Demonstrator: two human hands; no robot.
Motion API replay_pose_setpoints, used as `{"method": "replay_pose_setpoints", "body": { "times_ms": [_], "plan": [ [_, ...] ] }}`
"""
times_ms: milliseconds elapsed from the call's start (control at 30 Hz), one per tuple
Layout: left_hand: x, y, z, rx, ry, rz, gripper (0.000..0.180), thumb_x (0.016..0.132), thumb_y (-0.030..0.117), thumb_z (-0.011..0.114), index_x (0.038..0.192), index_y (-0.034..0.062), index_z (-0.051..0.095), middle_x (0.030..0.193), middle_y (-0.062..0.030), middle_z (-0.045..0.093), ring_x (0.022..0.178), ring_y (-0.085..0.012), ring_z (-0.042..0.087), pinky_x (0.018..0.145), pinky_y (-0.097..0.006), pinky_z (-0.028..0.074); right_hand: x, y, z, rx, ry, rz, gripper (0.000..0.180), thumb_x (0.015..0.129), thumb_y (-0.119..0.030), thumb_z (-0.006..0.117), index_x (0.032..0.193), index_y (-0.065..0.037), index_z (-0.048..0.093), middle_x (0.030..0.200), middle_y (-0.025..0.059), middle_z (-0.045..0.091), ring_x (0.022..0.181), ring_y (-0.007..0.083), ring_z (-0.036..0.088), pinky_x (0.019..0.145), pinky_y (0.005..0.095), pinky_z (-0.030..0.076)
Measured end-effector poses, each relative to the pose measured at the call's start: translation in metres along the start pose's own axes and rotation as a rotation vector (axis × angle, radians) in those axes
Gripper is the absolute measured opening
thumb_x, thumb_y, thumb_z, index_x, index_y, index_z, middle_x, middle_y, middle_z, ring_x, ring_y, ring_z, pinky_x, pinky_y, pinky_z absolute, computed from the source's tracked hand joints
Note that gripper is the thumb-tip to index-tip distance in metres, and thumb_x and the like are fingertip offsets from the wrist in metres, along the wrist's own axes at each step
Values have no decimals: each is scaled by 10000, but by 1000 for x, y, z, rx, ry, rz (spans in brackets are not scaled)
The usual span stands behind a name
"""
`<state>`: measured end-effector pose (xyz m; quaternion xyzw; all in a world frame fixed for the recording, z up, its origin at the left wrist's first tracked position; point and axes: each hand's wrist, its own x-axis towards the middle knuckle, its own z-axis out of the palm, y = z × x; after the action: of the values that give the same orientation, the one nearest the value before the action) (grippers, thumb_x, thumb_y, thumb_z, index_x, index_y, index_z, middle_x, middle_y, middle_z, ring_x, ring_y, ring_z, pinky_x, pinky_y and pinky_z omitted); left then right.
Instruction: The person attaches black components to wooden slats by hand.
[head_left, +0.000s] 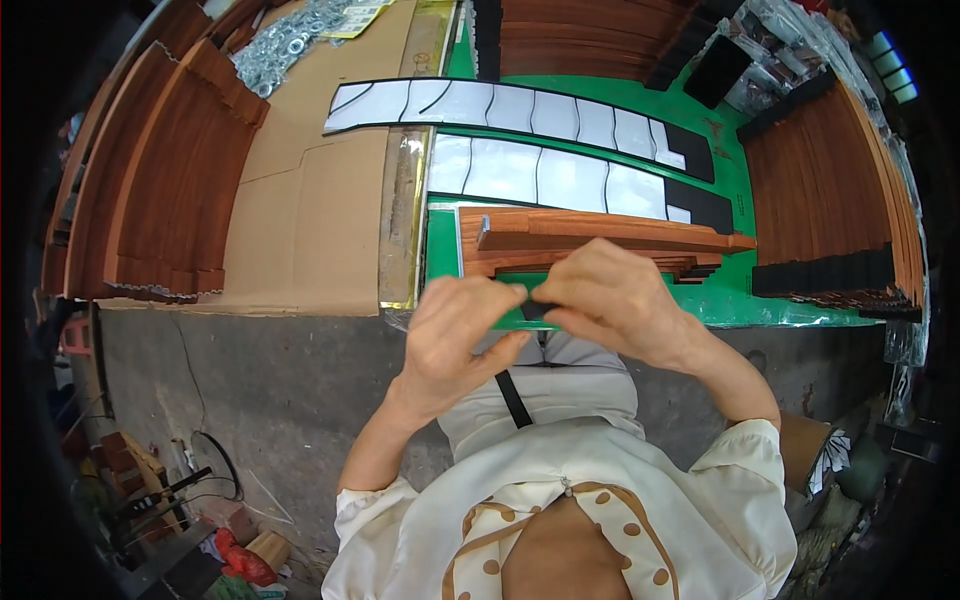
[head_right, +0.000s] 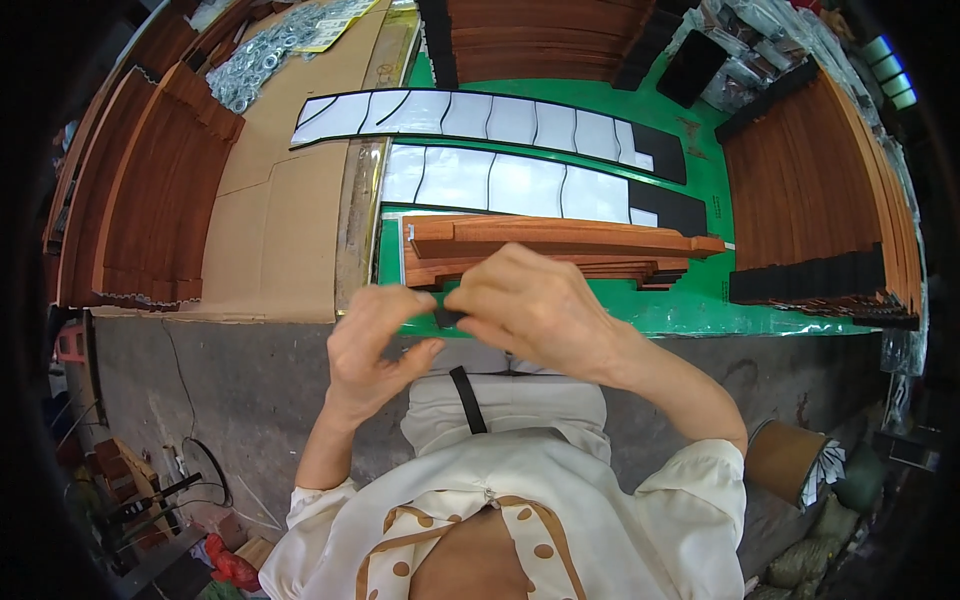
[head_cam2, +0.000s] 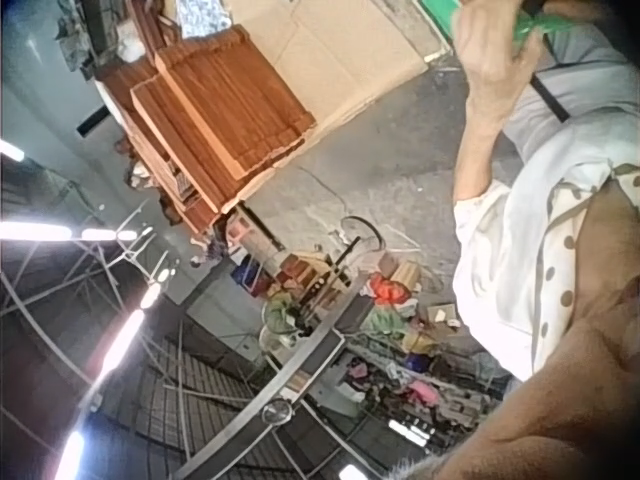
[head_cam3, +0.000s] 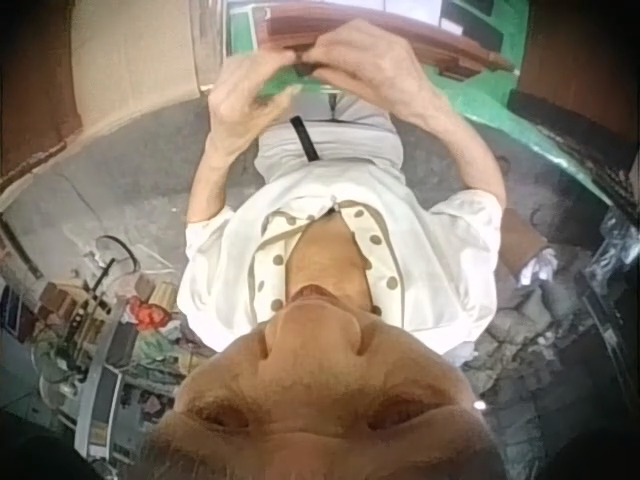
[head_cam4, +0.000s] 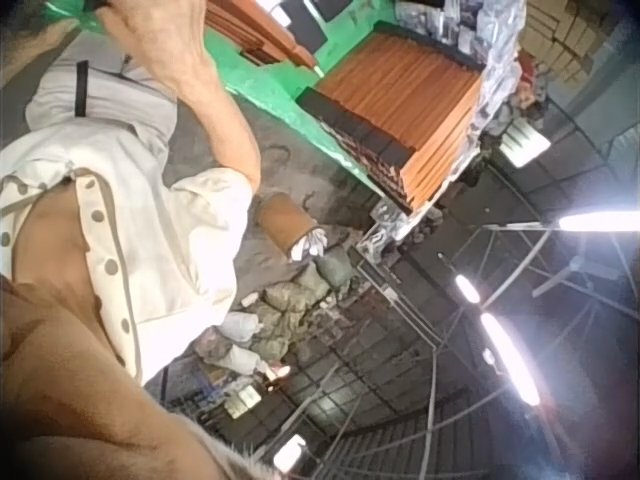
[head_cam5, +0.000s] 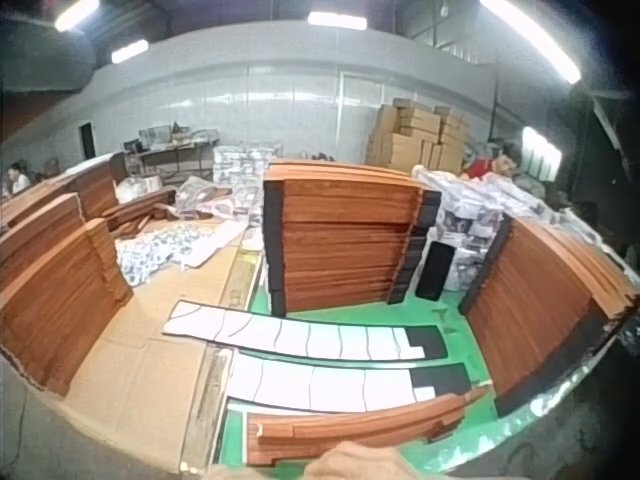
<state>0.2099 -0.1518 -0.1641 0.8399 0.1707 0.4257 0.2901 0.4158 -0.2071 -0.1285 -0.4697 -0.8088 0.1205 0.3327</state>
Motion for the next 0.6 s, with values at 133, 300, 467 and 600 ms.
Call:
{"method": "replay_pose_setpoints", "body": {
  "times_ms": [133, 300, 467, 600],
  "plan": [
    [6, -20, -3, -7, 73, -277, 448, 704, 43, 731, 1122, -2, 577, 1054, -137, 600, 951, -269, 591, 810, -346, 469, 15, 13, 10, 116, 187, 232, 229, 702, -84, 745, 916, -41, 677, 854, 67, 646, 764, 223, 579, 660, 325, 476],
    [16, -45, 7, -103, 101, -440, 393, 761, 91, 703, 1130, 23, 586, 1048, -91, 593, 968, -197, 569, 830, -320, 434, 24, 31, 30, 78, 226, 287, 220, 709, -89, 744, 919, -55, 688, 858, 61, 646, 773, 211, 586, 661, 324, 478],
    [19, -55, 12, -128, 100, -411, 303, 761, 55, 704, 1048, -1, 622, 983, -108, 620, 865, -220, 617, 763, -326, 491, 27, 34, 37, 81, 231, 326, 208, 715, -92, 740, 914, -57, 691, 856, 57, 644, 769, 212, 588, 659, 315, 480],
    [19, -57, 13, -181, 120, -419, 257, 763, 29, 695, 1011, 0, 638, 951, -92, 624, 800, -188, 614, 706, -298, 498, 30, 33, 38, 78, 229, 321, 206, 712, -91, 741, 910, -56, 692, 864, 58, 642, 761, 211, 592, 661, 316, 485]
  ]
}}
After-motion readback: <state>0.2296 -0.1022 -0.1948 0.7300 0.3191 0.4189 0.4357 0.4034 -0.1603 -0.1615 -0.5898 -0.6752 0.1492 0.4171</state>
